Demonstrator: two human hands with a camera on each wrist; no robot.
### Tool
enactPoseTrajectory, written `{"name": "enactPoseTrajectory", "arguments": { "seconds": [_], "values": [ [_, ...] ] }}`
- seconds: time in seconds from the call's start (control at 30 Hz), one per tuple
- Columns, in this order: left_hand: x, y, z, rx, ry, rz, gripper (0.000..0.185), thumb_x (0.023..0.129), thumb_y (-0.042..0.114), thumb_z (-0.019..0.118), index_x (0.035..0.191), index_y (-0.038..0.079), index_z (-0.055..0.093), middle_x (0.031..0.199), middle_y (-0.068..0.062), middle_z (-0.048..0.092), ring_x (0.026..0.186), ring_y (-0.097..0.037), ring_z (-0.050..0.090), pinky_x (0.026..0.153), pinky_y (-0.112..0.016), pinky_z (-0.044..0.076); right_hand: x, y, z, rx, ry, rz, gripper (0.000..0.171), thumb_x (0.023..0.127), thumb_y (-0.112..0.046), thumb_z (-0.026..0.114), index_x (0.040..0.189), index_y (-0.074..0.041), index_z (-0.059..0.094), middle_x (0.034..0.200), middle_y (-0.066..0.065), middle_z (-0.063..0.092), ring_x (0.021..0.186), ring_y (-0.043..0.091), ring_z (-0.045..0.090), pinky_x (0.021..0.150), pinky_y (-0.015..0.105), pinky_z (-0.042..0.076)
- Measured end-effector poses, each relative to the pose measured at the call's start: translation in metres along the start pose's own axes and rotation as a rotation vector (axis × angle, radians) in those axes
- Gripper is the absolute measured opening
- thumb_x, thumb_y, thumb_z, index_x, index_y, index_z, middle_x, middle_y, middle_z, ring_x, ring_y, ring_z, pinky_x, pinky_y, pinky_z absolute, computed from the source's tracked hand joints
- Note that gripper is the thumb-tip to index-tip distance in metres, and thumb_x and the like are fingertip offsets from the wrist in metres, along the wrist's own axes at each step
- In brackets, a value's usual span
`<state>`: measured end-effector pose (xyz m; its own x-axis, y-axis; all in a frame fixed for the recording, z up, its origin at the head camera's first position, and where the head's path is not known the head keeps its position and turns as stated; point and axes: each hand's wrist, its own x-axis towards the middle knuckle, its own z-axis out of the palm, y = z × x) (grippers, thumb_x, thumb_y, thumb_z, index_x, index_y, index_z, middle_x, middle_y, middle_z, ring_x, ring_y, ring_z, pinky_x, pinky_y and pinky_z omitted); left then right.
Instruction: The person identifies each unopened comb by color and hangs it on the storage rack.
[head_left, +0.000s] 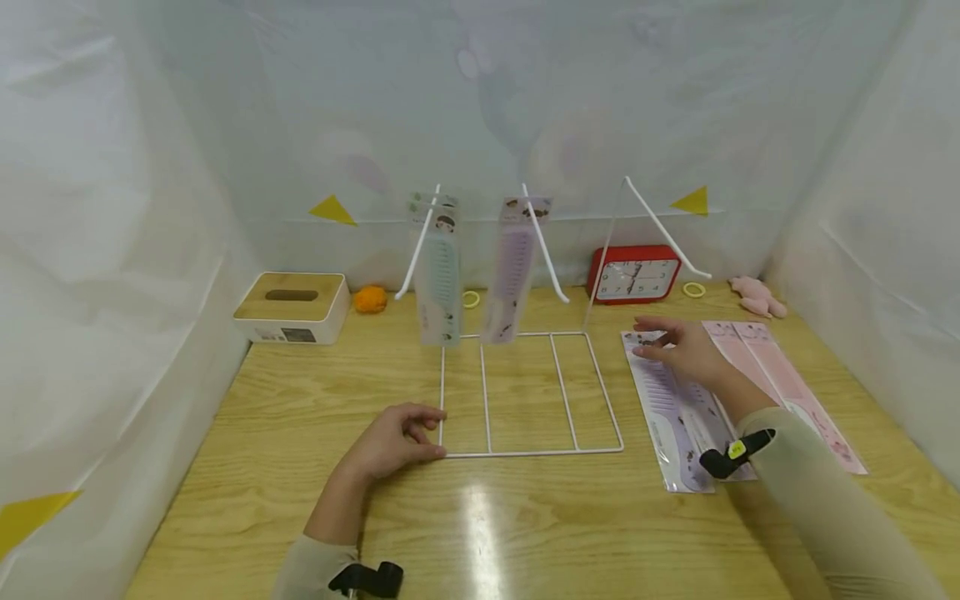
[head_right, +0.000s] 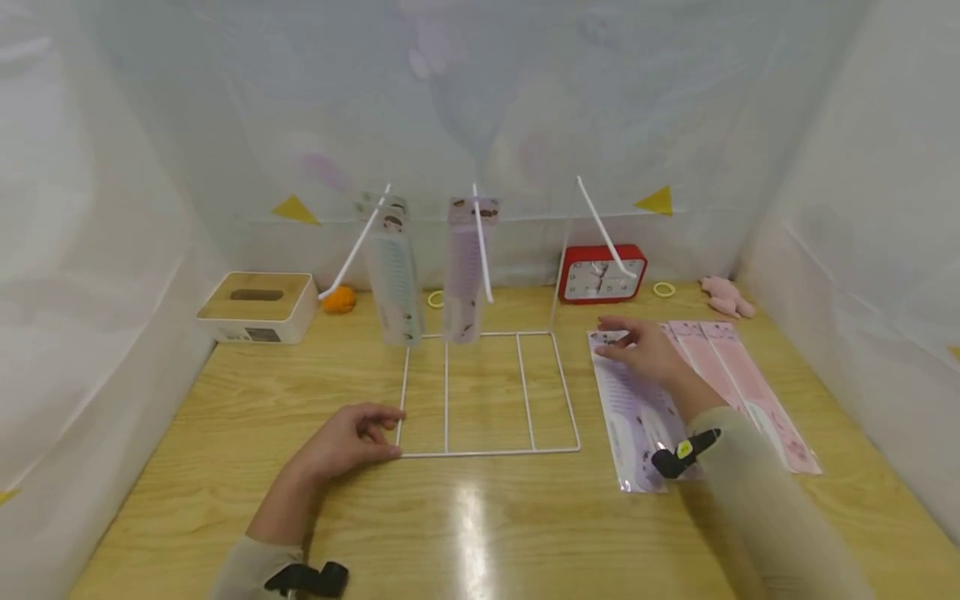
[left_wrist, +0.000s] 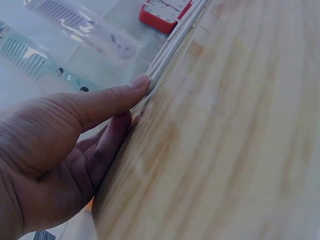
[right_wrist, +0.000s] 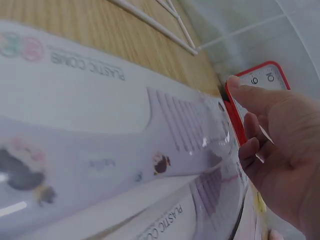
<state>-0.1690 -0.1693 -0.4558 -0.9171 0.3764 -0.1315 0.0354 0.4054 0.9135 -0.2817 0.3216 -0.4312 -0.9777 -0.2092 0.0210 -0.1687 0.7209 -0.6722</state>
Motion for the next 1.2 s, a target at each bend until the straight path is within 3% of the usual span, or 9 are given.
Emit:
{"name": "enactPoseTrajectory", "arguments": {
  "seconds": [0.27, 0.53, 0.67, 0.8, 0.9, 1.0, 1.1, 1.2],
  "values": [
    [0.0, 0.001, 0.001, 0.006, -0.011, 0.013, 0.048, 0.08, 0.011, 0.084, 0.124, 0.002, 0.067, 0.109, -0.015, 0.064, 0.08, -0.017, 0.061, 0.072, -0.024, 0.05, 0.011, 0.017, -0.009, -0.077, -0.067, 0.113, 0.065, 0.09, -0.028, 0.076, 0.146, -0.008, 0.05, 0.139, 0.019, 0.058, 0.095, 0.025, 0.054, 0.078, 0.029, 0.044],
    [0.001, 0.004, 0.002, 0.006, -0.015, 0.002, 0.047, 0.08, 0.01, 0.084, 0.124, 0.002, 0.068, 0.109, -0.014, 0.064, 0.079, -0.017, 0.061, 0.07, -0.024, 0.05, 0.012, 0.015, -0.008, -0.085, 0.014, 0.103, 0.045, 0.092, -0.016, 0.073, 0.134, -0.003, 0.061, 0.125, 0.022, 0.064, 0.093, 0.023, 0.053, 0.074, 0.026, 0.044],
    [0.002, 0.004, 0.001, 0.005, -0.01, 0.001, 0.046, 0.08, 0.01, 0.084, 0.123, 0.002, 0.068, 0.108, -0.014, 0.064, 0.079, -0.017, 0.06, 0.067, -0.024, 0.05, 0.01, 0.004, -0.015, 0.013, 0.051, 0.125, 0.045, 0.094, -0.023, 0.071, 0.133, -0.003, 0.062, 0.123, 0.017, 0.065, 0.093, 0.01, 0.055, 0.073, 0.02, 0.047],
    [0.001, 0.004, 0.001, 0.005, -0.011, 0.0, 0.046, 0.08, 0.01, 0.084, 0.123, 0.002, 0.068, 0.108, -0.015, 0.063, 0.08, -0.017, 0.059, 0.067, -0.024, 0.049, 0.003, -0.013, -0.026, 0.179, 0.057, 0.151, 0.054, 0.093, -0.032, 0.072, 0.138, -0.006, 0.057, 0.12, -0.011, 0.066, 0.098, -0.007, 0.055, 0.08, 0.013, 0.046],
    [0.001, 0.004, 0.001, 0.008, -0.008, 0.005, 0.046, 0.08, 0.01, 0.084, 0.123, 0.002, 0.068, 0.108, -0.014, 0.063, 0.08, -0.017, 0.059, 0.067, -0.024, 0.049, -0.005, -0.027, -0.033, 0.327, 0.067, 0.167, 0.056, 0.092, -0.034, 0.073, 0.142, -0.015, 0.056, 0.113, -0.03, 0.061, 0.101, -0.013, 0.053, 0.083, 0.01, 0.043],
    [0.0, 0.004, 0.001, 0.009, -0.009, 0.01, 0.047, 0.08, 0.011, 0.084, 0.123, 0.002, 0.068, 0.109, -0.014, 0.064, 0.08, -0.017, 0.059, 0.067, -0.024, 0.049, -0.013, -0.042, -0.04, 0.447, 0.104, 0.14, 0.054, 0.092, -0.028, 0.073, 0.142, -0.014, 0.057, 0.111, -0.032, 0.063, 0.103, -0.01, 0.057, 0.084, 0.01, 0.046],
    [0.0, 0.004, 0.001, 0.01, -0.011, 0.011, 0.048, 0.08, 0.011, 0.084, 0.124, 0.002, 0.067, 0.109, -0.015, 0.063, 0.08, -0.017, 0.059, 0.068, -0.024, 0.049, -0.024, -0.057, -0.047, 0.398, 0.134, 0.104, 0.044, 0.093, -0.028, 0.073, 0.134, -0.015, 0.064, 0.107, -0.031, 0.066, 0.101, -0.009, 0.059, 0.082, 0.01, 0.048],
    [0.0, 0.003, 0.0, 0.01, -0.006, 0.009, 0.048, 0.08, 0.012, 0.084, 0.124, 0.002, 0.067, 0.109, -0.015, 0.063, 0.08, -0.017, 0.059, 0.067, -0.024, 0.049, -0.037, -0.073, -0.052, 0.37, 0.14, 0.067, 0.025, 0.094, -0.028, 0.071, 0.118, -0.023, 0.074, 0.101, -0.027, 0.069, 0.094, -0.007, 0.062, 0.078, 0.012, 0.051]
  ]
}}
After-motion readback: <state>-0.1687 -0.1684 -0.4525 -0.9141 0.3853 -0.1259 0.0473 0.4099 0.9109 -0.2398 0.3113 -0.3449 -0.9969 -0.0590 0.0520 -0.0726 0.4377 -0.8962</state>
